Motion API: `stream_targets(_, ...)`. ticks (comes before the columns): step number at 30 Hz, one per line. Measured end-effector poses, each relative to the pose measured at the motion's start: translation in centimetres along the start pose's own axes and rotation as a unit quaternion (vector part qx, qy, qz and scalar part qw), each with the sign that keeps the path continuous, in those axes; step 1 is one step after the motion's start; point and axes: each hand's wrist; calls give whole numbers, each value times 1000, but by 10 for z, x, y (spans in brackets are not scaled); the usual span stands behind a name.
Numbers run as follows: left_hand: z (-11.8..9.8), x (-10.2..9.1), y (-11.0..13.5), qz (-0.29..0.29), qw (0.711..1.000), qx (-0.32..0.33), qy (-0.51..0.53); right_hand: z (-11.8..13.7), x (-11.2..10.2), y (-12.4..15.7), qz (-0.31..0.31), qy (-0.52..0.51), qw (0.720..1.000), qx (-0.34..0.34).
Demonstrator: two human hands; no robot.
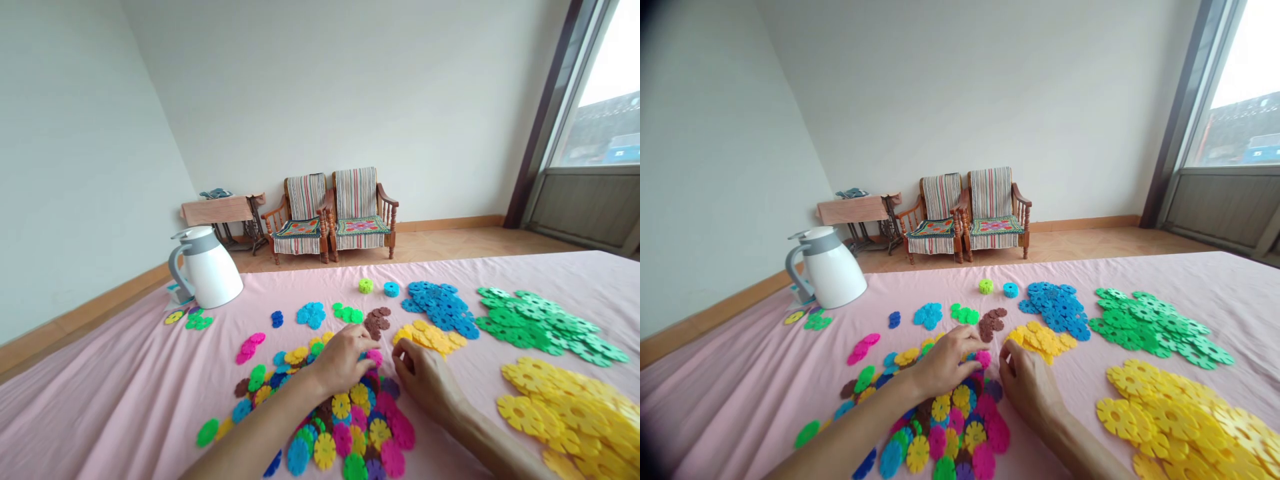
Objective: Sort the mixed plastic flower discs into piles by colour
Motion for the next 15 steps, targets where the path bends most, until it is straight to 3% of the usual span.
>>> stream_targets(6, -1, 3, -6, 45, 996, 44, -69, 0, 1, 0, 7, 20, 1000, -6)
stream_targets(15, 4, 3, 6, -54, 997, -54, 6, 1, 0, 1, 18, 29, 999, 5)
Point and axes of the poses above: each hand's wrist, its own y-axis away from the middle knuckle, its own x-axis out of the palm, z = x × y, and after that the axes turned 8 degrees about -y, right-handed
